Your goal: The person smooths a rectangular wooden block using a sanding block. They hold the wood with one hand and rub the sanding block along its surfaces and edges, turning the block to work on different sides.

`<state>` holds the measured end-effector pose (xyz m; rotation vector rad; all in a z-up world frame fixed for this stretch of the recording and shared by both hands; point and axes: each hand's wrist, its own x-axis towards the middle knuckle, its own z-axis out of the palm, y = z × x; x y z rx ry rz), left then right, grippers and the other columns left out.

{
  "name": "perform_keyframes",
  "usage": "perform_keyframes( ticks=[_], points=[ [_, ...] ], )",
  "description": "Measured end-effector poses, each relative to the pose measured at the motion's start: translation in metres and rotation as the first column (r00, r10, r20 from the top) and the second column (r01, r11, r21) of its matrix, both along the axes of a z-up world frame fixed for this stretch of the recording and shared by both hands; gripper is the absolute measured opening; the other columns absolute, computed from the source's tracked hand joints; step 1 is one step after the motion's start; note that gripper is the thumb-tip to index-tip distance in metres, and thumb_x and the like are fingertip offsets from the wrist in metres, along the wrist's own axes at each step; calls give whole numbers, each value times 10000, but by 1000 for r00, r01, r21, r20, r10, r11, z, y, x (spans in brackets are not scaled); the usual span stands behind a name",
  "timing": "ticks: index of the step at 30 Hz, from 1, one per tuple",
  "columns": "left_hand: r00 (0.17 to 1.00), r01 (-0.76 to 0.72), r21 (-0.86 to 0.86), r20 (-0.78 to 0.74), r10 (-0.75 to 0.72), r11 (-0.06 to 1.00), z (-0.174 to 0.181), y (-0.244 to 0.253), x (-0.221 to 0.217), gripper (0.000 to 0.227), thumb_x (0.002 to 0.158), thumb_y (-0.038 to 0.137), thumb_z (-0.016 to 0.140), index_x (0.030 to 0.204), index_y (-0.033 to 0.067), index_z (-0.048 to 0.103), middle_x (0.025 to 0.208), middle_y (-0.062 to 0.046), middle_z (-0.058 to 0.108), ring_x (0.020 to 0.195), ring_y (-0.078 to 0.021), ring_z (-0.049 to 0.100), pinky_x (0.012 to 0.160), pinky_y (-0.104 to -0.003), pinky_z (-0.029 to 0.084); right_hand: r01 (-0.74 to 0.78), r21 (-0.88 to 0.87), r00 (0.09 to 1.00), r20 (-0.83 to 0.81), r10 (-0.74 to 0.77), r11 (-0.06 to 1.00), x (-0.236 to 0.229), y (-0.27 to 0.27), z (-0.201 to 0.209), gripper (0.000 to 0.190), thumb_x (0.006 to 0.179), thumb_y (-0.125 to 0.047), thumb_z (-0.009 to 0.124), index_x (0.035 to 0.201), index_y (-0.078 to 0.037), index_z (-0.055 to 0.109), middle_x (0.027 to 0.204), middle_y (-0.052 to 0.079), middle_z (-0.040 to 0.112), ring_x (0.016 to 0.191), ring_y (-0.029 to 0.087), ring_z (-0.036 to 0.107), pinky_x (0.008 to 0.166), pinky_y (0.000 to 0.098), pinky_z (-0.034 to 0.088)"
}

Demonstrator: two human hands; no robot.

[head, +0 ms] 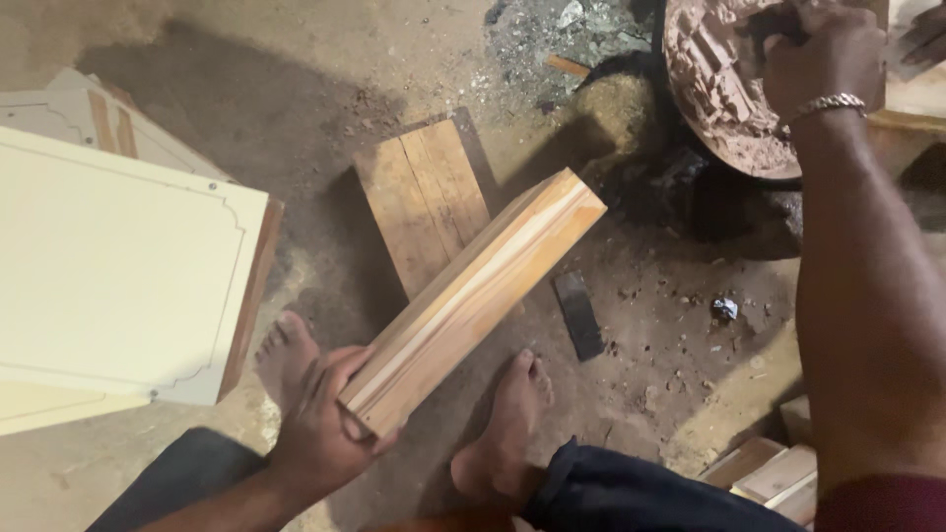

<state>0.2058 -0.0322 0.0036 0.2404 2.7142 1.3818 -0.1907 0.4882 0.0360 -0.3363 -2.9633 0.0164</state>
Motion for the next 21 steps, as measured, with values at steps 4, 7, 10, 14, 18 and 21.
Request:
perform_keyframes(
  ticks=[4,7,10,14,18,21],
  points=[
    [995,6,-97,-96,-15,995,-10,2,6,1004,569,338,917,1389,4,445,1321,-195,546,1251,-374,548,1069,-547,386,-111,89,993,61,106,990,-22,-5,-19,270,980,-288,786,1167,-93,769,1002,195,719,840,278,711,694,410,585],
    [995,-78,-2,-54,78,997,-16,10,11,955,603,297,899,1389,0,445,1314,-213,547,1240,-380,557,1048,-512,426,-178,148,979,129,160,973,-28,-8,-35,241,969,-328,795,1139,-158,803,956,182,730,833,288,693,760,446,568],
    [991,-128,104,-16,130,986,-18,14,13,916,617,267,893,1376,-5,458,1304,-223,556,1225,-374,573,1019,-483,465,-169,133,965,224,137,976,-24,-1,-35,221,1003,-328,777,1129,-148,799,959,157,742,836,283,692,759,447,564],
    [974,-170,129,-131,186,977,-17,21,15,866,657,248,865,1376,-24,466,1295,-234,572,1255,-380,560,1053,-501,456,-268,28,961,71,266,963,-11,14,-7,144,1014,-141,760,1125,-56,793,1031,150,751,899,236,700,758,410,568],
    [936,-257,193,-193,293,947,-21,36,15,805,685,223,874,1355,-3,487,1284,-225,591,1223,-366,583,1025,-479,489,32,-664,996,-44,-81,747,4,18,25,221,949,-144,821,1141,-50,764,993,46,754,889,138,729,772,329,587],
    [915,-317,203,-193,356,926,-24,41,14,767,634,169,864,1310,34,529,1265,-197,613,1168,-374,603,995,-479,491,142,-942,944,37,-327,303,29,15,44,235,917,-73,802,1129,-20,716,898,40,761,772,151,742,637,341,587]
  ],
)
